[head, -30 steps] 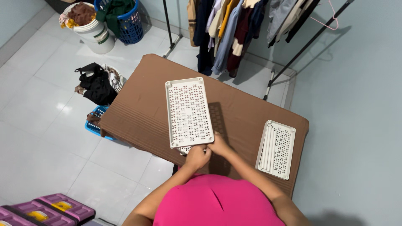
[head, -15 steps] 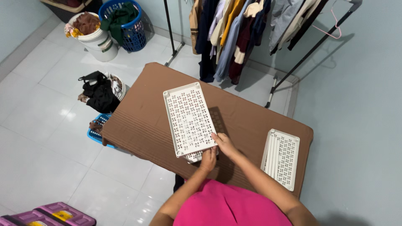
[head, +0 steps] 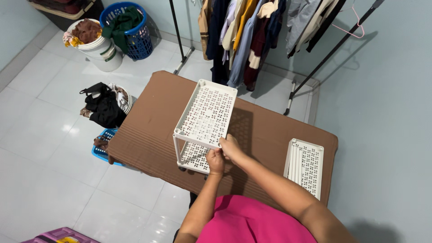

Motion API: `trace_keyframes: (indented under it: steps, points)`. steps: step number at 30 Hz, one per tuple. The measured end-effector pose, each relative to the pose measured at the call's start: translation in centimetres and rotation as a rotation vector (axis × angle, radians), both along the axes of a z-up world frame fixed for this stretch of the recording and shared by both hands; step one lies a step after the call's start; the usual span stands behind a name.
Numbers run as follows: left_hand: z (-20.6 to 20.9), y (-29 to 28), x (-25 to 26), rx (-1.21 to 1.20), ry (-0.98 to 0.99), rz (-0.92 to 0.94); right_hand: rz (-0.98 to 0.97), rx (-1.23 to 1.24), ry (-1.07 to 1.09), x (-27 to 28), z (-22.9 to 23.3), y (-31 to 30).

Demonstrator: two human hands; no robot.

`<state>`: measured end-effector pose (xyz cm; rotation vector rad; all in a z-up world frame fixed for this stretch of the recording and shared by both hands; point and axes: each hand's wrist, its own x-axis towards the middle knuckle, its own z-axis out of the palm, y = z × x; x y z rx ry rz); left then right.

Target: The person disassembles a white plastic three-tier storage rack on a brown table. They remove the vertical support poles and separate the perforated trays, placing the components on the table.

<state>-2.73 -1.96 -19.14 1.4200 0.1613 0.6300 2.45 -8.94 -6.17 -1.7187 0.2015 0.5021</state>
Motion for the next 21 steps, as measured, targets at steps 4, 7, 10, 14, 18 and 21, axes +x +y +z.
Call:
trace_keyframes:
  steps: [4, 7, 10, 14, 18, 21]
  points:
    - [0.9, 0.0, -1.2, -0.011, 0.03, -0.058, -0.064, 0.139, 0.082, -1.0, 2.2, 0.4]
    - [1.8, 0.4, -2.2, 0.209, -0.024, -0.091, -0.098, 0.147, 0.074, -1.6, 3.0, 0.0]
    - [2.6, 1.0, -2.4, 0.368, -0.085, -0.05, -0.129, 0.161, 0.113, -2.0, 3.6, -0.2]
    - [3.6, 0.9, -1.6, 0.25, 0.061, -0.096, -0.091, 0.195, 0.142, -1.6, 4.5, -0.5]
    - [4.2, 0.3, -1.6, 0.02, 0.025, -0.15, -0.09, 0.221, 0.13, -1.4, 5.2, -0.5]
    - [3.7, -0.2, -2.1, 0.053, -0.024, -0.152, -0.09, 0.239, 0.131, -1.6, 4.7, -1.0]
